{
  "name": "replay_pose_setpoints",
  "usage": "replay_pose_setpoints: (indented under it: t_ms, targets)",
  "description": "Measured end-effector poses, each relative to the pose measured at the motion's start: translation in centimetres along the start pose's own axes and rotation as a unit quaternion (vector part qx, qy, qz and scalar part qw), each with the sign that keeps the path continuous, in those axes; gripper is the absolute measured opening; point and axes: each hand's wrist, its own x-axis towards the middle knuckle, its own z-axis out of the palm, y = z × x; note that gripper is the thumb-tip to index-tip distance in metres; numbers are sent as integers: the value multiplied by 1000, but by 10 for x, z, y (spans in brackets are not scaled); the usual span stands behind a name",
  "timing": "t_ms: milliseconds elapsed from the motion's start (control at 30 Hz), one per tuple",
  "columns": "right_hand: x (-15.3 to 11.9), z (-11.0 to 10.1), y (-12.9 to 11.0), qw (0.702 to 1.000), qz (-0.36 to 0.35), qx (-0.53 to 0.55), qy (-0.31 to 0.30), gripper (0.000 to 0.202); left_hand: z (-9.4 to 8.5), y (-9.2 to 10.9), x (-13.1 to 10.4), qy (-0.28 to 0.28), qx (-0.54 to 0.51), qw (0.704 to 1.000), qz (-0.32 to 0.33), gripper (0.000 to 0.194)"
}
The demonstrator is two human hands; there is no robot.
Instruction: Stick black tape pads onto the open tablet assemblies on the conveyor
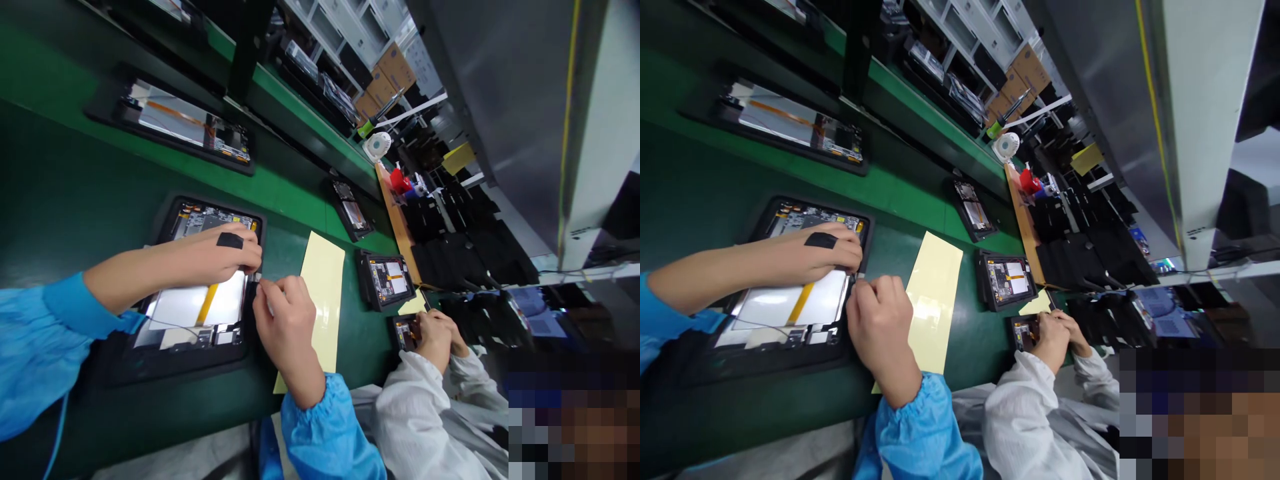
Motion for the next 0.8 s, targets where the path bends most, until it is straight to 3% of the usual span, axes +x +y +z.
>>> replay_pose_setpoints:
  t_ms: [133, 300, 367, 567, 800]
  targets:
    - [-3, 19, 0, 998, -50, -30, 2, 38, -3, 5, 0, 9, 7, 1000, 5, 31]
    - [-14, 25, -2, 991, -43, -35, -120, 27, -10, 14, -2, 12, 18, 1000, 11, 40]
    - [-16, 25, -2, 989, -28, -33, -141, 27, -11, 16, -2, 14, 31, 999, 11, 43]
    - [-13, 25, -2, 997, -24, -56, -41, 34, -10, 18, -2, 12, 67, 997, 21, 47]
    - [-11, 26, -4, 995, -57, -45, -68, 36, -9, 17, -1, 8, 79, 997, 17, 48]
